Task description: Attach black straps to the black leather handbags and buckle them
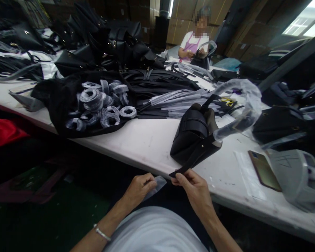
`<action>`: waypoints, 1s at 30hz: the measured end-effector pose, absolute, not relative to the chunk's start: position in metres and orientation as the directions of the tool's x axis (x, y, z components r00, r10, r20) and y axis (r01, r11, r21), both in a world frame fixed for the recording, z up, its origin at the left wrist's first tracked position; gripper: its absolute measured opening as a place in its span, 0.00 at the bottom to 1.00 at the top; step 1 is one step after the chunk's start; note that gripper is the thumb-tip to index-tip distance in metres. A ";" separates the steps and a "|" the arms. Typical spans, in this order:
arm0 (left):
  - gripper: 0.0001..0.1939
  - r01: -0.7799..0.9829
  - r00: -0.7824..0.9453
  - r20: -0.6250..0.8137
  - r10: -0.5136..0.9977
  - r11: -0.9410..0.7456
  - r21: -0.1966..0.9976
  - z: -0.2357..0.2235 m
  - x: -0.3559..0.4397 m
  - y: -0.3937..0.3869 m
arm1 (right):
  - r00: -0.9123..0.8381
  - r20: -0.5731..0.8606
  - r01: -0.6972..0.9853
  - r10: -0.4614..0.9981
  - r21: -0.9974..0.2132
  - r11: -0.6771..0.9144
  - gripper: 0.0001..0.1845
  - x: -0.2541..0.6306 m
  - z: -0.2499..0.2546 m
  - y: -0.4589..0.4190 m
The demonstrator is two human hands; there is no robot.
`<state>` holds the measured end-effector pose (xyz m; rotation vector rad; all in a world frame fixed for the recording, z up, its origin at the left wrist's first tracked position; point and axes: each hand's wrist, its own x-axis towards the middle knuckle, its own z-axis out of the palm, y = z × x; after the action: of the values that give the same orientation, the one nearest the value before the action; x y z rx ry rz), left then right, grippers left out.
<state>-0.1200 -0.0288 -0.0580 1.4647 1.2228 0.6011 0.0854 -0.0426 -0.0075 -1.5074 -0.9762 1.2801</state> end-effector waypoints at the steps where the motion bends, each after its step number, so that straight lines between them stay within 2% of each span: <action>1: 0.12 0.355 0.342 -0.248 0.907 0.120 0.927 -0.057 -0.120 -0.030 | 0.139 -0.273 -0.024 0.952 -0.962 -0.272 0.17 0.084 -0.007 -0.044; 4: 0.12 0.339 0.349 -0.236 0.907 0.112 0.934 -0.053 -0.116 -0.030 | 0.105 -0.263 -0.056 0.959 -0.964 -0.258 0.18 0.082 -0.006 -0.045; 8: 0.12 0.313 0.370 -0.205 0.906 0.086 0.946 -0.049 -0.107 -0.028 | 0.095 -0.261 -0.012 0.961 -0.965 -0.261 0.20 0.085 -0.004 -0.044; 18: 0.12 0.254 0.374 -0.224 0.900 0.132 0.958 -0.045 -0.096 -0.028 | 0.144 -0.146 0.307 0.979 -0.934 -0.184 0.14 0.093 -0.003 -0.045; 24: 0.12 0.236 0.356 -0.216 0.909 0.136 0.962 -0.051 -0.094 -0.027 | 0.080 -0.133 0.318 0.988 -0.936 -0.152 0.14 0.096 -0.004 -0.042; 30: 0.10 0.105 0.378 -0.145 0.914 0.114 0.988 -0.052 -0.071 -0.021 | 0.091 -0.101 0.352 0.991 -0.927 -0.127 0.16 0.100 -0.004 -0.041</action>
<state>-0.0708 -0.0214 -0.0519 1.3301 1.0292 0.7822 0.1002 -0.0412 -0.0043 -1.5976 -1.3590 1.0456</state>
